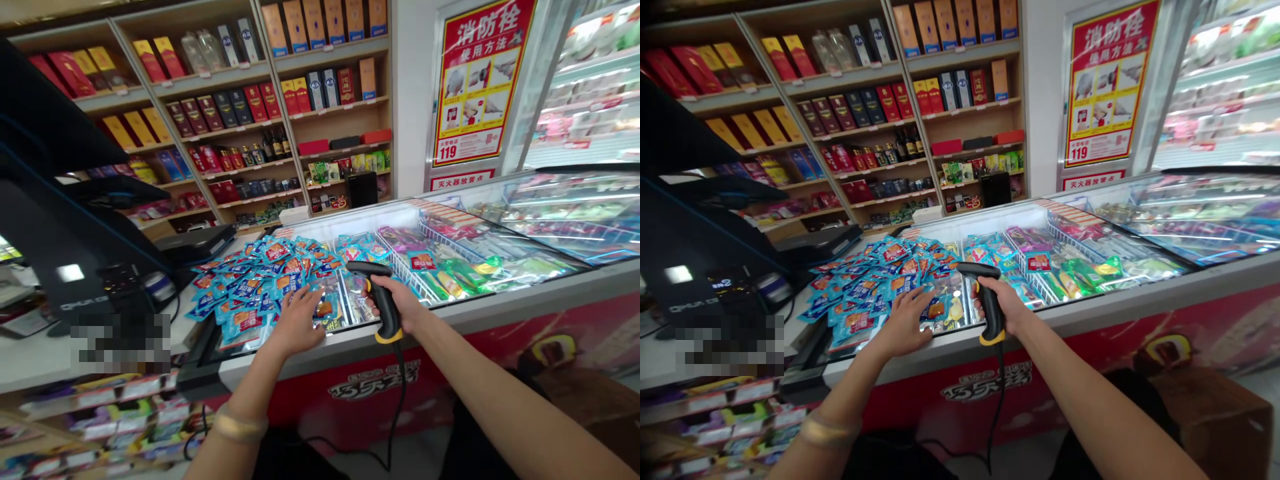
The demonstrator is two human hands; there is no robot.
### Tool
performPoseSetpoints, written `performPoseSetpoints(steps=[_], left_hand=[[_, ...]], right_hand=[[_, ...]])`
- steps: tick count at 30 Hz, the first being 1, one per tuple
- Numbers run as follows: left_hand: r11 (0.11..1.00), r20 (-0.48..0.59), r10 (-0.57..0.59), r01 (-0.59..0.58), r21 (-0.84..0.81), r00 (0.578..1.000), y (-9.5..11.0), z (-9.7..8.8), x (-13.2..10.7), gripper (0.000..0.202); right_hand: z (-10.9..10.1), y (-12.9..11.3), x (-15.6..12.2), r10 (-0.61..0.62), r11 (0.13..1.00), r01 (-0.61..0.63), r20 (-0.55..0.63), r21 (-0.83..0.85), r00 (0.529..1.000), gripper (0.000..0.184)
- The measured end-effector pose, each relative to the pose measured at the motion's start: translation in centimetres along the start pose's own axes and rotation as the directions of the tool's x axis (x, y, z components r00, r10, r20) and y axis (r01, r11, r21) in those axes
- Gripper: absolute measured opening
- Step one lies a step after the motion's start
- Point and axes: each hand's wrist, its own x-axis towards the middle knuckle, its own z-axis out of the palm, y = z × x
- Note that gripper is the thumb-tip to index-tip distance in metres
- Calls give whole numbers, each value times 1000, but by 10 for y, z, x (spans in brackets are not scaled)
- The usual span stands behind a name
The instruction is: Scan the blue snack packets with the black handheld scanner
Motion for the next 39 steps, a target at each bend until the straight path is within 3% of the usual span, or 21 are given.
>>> performPoseSetpoints(steps=[6,12,16,20,25,29,32,34,36,39], left_hand=[[1000,-6,23,-23,-7,1000,-7,15,1,42],[997,-186,72,-74,-4,980,3,22,9,31],[996,-248,-71,81,29,966,12,20,22,34],[965,-294,-263,257,-58,919,17,22,32,38],[907,-325,-326,197,-372,888,13,34,37,12],[858,-312,-348,165,-487,884,11,40,36,24],[904,-337,-196,37,-426,921,11,41,34,50],[924,-315,-97,-32,-381,944,11,40,33,53],[925,-269,-105,-6,-379,957,11,39,32,47],[901,-244,-250,134,-412,937,10,37,32,41]], right_hand=[[-4,-3,-2,6,1000,-6,-16,-3,1000,23],[-5,0,-2,5,998,-4,7,-68,1000,24],[-7,1,-1,5,998,-4,27,-60,1000,22],[-6,0,-2,-7,997,8,16,-77,1000,22],[-5,-1,-4,-18,995,21,33,-101,999,20],[-6,0,-4,-7,993,13,46,-121,999,20],[-6,0,-4,-7,991,12,35,-132,999,21],[-6,0,-4,-7,991,12,35,-132,999,22],[-6,0,-4,-9,991,16,50,-133,999,23],[-9,1,-2,-13,989,23,73,-146,997,23]])
